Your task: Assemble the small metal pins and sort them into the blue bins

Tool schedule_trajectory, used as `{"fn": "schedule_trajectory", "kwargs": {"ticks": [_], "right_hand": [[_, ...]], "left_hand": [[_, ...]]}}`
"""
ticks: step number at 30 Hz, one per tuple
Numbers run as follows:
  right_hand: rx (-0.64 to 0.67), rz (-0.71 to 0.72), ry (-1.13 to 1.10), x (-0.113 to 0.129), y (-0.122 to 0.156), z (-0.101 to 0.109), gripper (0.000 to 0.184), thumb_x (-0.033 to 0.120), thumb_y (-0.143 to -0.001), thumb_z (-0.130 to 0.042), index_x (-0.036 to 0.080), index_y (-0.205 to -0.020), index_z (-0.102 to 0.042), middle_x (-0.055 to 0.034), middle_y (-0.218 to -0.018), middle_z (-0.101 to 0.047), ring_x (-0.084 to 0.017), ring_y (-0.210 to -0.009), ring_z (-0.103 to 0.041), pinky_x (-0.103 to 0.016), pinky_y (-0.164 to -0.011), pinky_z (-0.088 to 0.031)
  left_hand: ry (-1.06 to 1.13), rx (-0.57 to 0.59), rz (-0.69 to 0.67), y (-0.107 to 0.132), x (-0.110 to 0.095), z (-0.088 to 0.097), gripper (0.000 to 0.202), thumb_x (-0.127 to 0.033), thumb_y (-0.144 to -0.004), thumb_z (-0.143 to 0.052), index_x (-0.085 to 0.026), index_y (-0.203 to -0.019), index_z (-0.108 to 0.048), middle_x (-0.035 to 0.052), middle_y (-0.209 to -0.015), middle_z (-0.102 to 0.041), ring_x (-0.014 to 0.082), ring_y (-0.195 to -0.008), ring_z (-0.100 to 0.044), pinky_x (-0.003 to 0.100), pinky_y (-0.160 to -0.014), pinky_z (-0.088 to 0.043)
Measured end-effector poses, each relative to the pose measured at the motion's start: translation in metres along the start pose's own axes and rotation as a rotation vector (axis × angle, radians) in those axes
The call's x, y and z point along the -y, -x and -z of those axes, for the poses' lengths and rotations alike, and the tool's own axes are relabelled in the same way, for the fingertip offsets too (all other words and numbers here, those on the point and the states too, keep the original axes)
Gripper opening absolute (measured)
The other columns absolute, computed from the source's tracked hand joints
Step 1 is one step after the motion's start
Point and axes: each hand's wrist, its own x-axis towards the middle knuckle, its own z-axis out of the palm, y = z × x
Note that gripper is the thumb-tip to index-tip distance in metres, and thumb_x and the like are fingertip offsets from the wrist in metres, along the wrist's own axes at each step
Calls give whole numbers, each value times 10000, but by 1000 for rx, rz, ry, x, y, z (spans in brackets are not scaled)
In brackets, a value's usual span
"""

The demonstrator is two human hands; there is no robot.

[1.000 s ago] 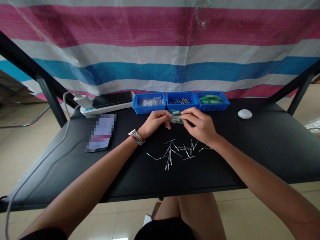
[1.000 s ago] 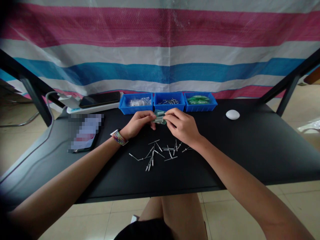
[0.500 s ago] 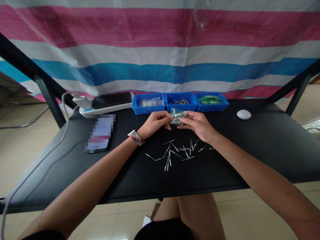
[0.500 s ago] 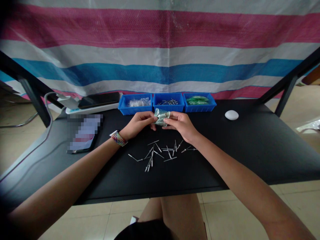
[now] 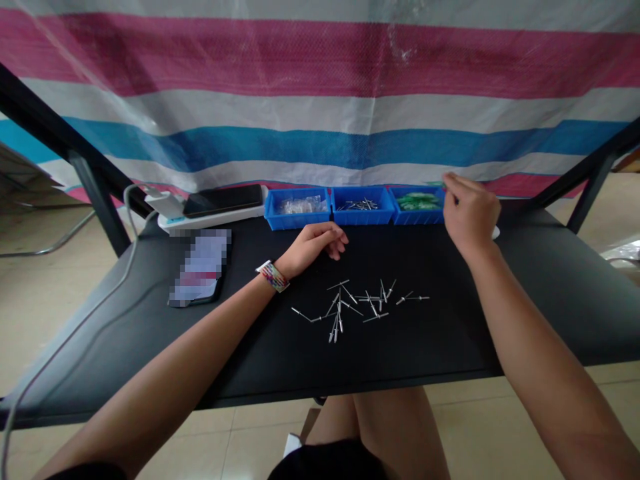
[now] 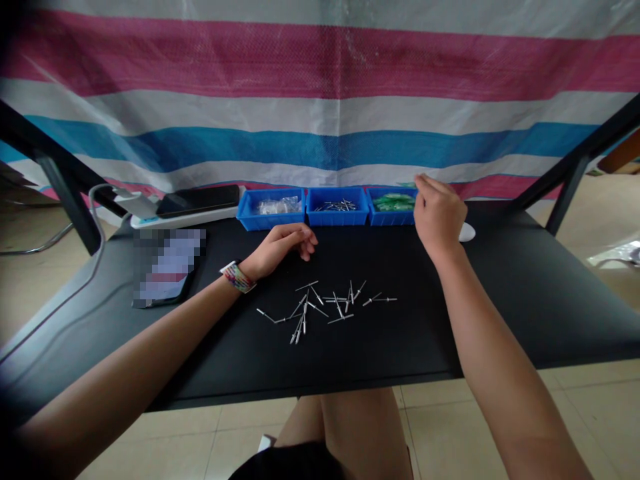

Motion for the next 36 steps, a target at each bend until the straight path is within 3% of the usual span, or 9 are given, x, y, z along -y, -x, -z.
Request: {"fn": "schedule_trajectory", "kwargs": {"ticks": [6, 13, 17, 20, 23, 25, 27, 30, 36], "right_hand": [[116, -6, 55, -33, 0, -27, 461, 164, -953, -485, 77, -1295, -782, -211, -1246, -783, -357, -1188, -730, -507, -1097, -534], [108, -9, 37, -35, 2, -42, 473, 223, -949, -489, 81, -1300, -773, -226, -1266, -764, -376, -1262, -672, -548, -1135, -482], [54, 23, 10, -29, 4, -40, 460, 181, -922, -513, 93, -1310, -745, -214, -1271, -758, -369, -1213, -678, -541, -1112, -490], [-32, 62, -48, -8, 4, -32, 437, 143, -891, -534, 138, -1279, -733, -188, -1261, -753, -358, -1204, -666, -530, -1096, -493], [-54, 172, -196, 35, 13, -17, 291, 152, -900, -567, 202, -1118, -753, -146, -1174, -757, -340, -1172, -662, -513, -1062, -501], [76, 326, -362, 70, 25, -8, 163, 166, -917, -597, 224, -957, -744, -99, -999, -757, -306, -1022, -679, -482, -988, -518], [325, 468, -557, 103, 41, -1, 136, 157, -931, -616, 233, -895, -724, -58, -929, -743, -255, -909, -670, -435, -918, -525], [595, 539, -662, 133, 62, 2, 56, 170, -901, -710, 216, -871, -716, -54, -895, -714, -245, -901, -623, -389, -837, -517], [694, 562, -588, 138, 73, -8, 120, 98, -844, -740, 200, -814, -686, -45, -869, -661, -228, -866, -571, -396, -850, -492]], "left_hand": [[-24, -8, 13, 0, 0, 1, 355, -469, -980, -662, -124, -917, -722, 60, -789, -717, 130, -648, -677, 246, -637, -557], [-29, 9, 7, 1, -2, 1, 335, -447, -973, -668, -120, -913, -717, 60, -793, -712, 126, -654, -671, 241, -640, -562], [-49, 8, 4, 0, -1, 1, 309, -409, -986, -652, -117, -910, -716, 54, -784, -706, 123, -654, -668, 233, -639, -555], [-48, 20, 7, 0, -1, 1, 300, -394, -991, -644, -116, -905, -717, 54, -784, -705, 124, -657, -670, 234, -643, -556], [-49, 28, 16, 1, -2, 0, 300, -394, -990, -643, -116, -904, -715, 55, -791, -707, 124, -659, -674, 234, -645, -555], [-50, 21, 17, 1, -3, -1, 297, -394, -986, -641, -117, -905, -711, 54, -789, -707, 125, -657, -674, 235, -646, -553], [-52, 7, 13, 2, -5, -1, 290, -391, -983, -637, -119, -909, -706, 50, -781, -706, 125, -653, -671, 236, -648, -550], [-55, -16, -4, 2, -7, -2, 288, -389, -985, -629, -121, -907, -700, 42, -758, -697, 118, -640, -654, 231, -645, -537], [-67, -20, -7, 2, -7, -2, 293, -401, -977, -642, -123, -909, -701, 39, -755, -694, 119, -630, -640, 235, -634, -525]]}}
